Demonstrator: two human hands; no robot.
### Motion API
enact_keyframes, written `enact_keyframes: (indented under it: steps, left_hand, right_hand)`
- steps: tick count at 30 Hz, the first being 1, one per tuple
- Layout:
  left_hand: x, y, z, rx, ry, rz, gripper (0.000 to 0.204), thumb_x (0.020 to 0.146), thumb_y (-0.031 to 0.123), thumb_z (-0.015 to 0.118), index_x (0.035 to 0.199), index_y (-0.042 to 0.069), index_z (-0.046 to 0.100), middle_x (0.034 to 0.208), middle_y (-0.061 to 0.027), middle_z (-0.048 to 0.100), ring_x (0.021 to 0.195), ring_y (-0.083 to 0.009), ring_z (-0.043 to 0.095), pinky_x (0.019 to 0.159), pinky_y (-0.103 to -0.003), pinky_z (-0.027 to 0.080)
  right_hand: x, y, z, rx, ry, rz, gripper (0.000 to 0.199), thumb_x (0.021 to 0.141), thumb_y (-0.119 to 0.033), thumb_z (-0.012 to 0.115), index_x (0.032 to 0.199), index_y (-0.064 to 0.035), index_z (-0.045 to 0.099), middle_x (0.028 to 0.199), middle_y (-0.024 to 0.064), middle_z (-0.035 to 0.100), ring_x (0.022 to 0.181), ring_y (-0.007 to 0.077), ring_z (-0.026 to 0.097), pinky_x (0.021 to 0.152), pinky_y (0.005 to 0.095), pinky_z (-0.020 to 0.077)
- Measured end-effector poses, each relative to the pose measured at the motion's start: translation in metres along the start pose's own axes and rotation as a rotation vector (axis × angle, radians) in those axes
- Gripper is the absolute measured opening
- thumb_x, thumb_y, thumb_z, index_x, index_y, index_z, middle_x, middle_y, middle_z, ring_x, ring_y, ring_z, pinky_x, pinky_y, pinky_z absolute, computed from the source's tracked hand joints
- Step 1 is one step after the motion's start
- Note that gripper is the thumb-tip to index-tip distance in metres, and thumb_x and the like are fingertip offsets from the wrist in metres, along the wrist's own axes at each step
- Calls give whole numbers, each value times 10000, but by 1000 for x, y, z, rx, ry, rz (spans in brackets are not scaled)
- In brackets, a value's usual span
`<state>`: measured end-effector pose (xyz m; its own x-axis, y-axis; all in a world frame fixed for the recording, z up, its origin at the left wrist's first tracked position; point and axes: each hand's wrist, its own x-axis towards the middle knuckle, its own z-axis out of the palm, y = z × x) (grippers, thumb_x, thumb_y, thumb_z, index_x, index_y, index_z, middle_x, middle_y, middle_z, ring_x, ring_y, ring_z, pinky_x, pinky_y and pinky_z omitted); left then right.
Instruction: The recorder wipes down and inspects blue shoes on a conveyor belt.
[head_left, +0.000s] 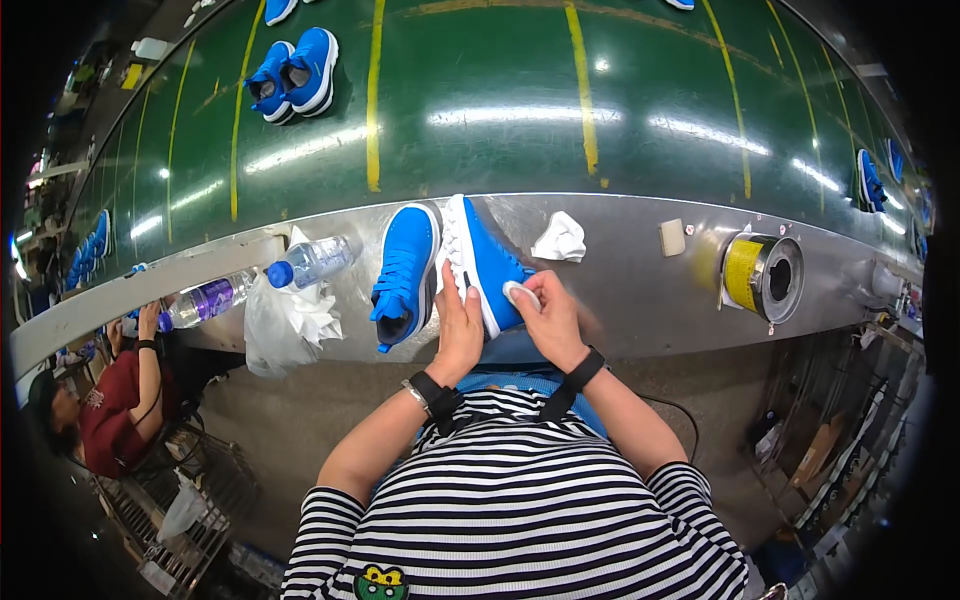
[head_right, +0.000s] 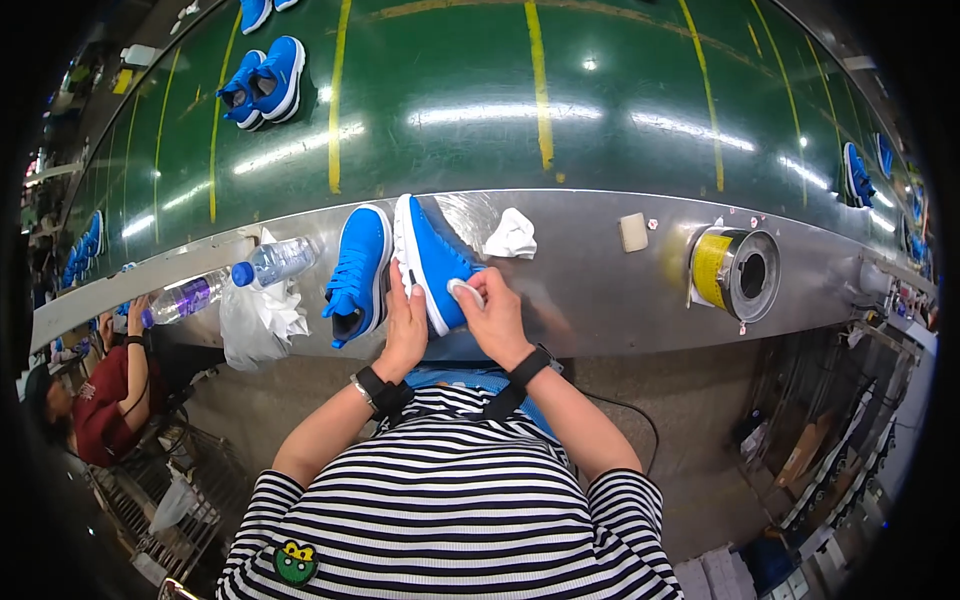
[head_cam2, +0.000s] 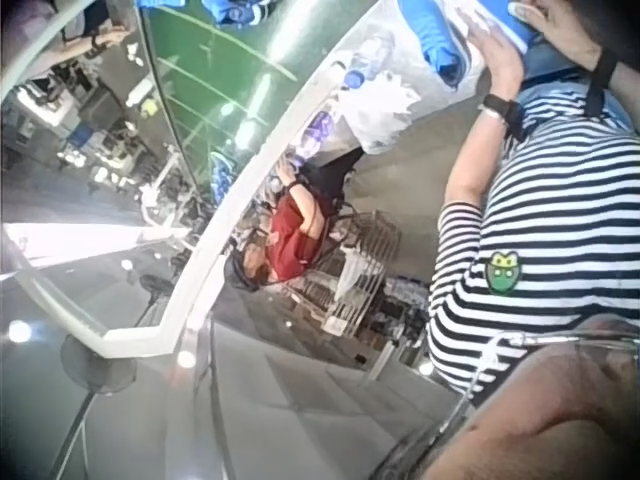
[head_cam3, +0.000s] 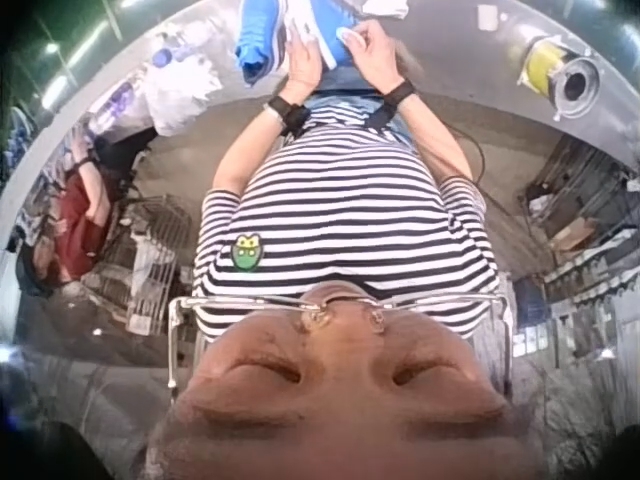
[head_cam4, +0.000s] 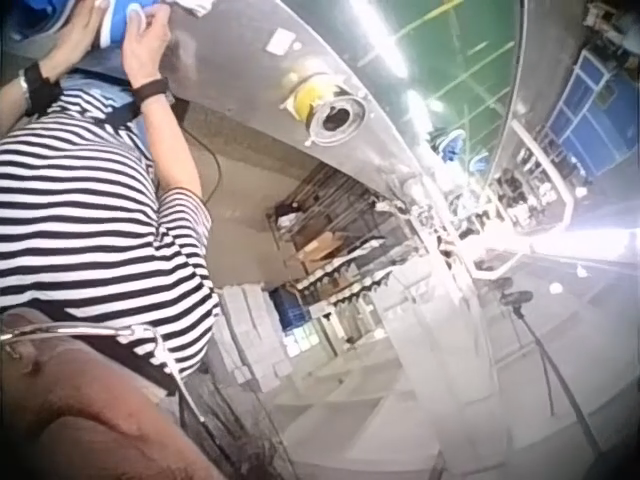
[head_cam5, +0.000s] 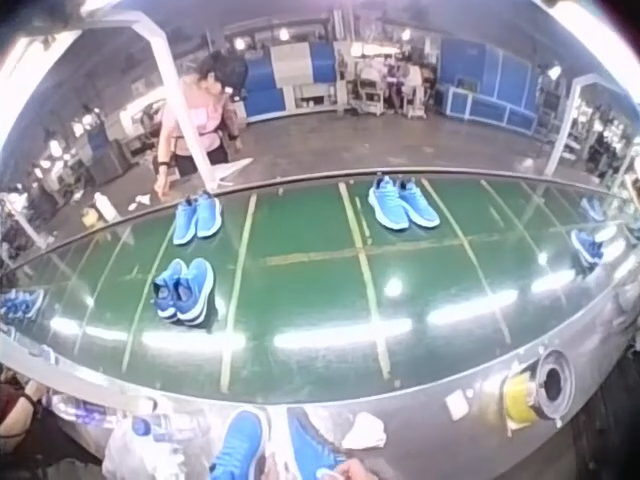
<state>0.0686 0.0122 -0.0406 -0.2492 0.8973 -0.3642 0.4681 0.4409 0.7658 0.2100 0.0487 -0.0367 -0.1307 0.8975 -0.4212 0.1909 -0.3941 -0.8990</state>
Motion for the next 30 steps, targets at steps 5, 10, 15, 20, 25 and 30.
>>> enact_keyframes:
  steps: [5, 10, 15, 20, 25, 30]
  left_hand:
    - [-1, 0, 2, 3, 9, 24, 576, 913, 185, 382, 1366, 1, 77, 1167, -309, 343, 1059, -399, 383, 932, -422, 297]
    - [1, 8, 2, 33, -19, -17, 600, 909, 172, 399, 1367, -1, 52, 1142, -303, 350, 1032, -400, 394, 923, -427, 303]
    - [0, 5, 3, 37, -6, 8, 611, 904, 160, 410, 1368, -5, 48, 1127, -304, 349, 1013, -396, 403, 909, -413, 319]
    - [0, 7, 2, 24, -9, 1, 615, 904, 165, 418, 1364, -20, 55, 1119, -302, 350, 1006, -389, 402, 906, -411, 318]
    - [0, 5, 2, 49, -1, 65, 620, 904, 163, 418, 1366, -19, 49, 1121, -305, 348, 1009, -392, 395, 909, -412, 315]
    - [0, 5, 1, 66, 5, 78, 620, 905, 162, 414, 1365, -25, 42, 1135, -312, 338, 1010, -398, 392, 917, -416, 310]
  right_hand:
    - [8, -9, 13, -318, 43, -210, 171, 792, -143, 596, 813, -31, 469, 697, 152, 555, 653, 326, 564, 573, 387, 442]
    - [26, -12, 23, -433, 109, -304, 170, 808, -156, 559, 825, -27, 450, 719, 182, 555, 692, 376, 559, 589, 432, 434]
    - [18, -6, 17, -411, 66, -255, 164, 805, -147, 569, 806, -19, 466, 672, 185, 548, 640, 377, 556, 563, 410, 430]
    - [31, -12, 18, -417, 109, -345, 162, 802, -141, 567, 797, -15, 465, 662, 187, 539, 634, 372, 555, 557, 405, 426]
    - [32, -12, 11, -427, -68, -245, 157, 800, -140, 560, 777, -18, 463, 646, 180, 532, 619, 354, 547, 561, 392, 420]
    - [33, -11, 14, -328, 21, -227, 165, 802, -162, 557, 789, -21, 473, 667, 196, 551, 658, 383, 556, 574, 417, 421]
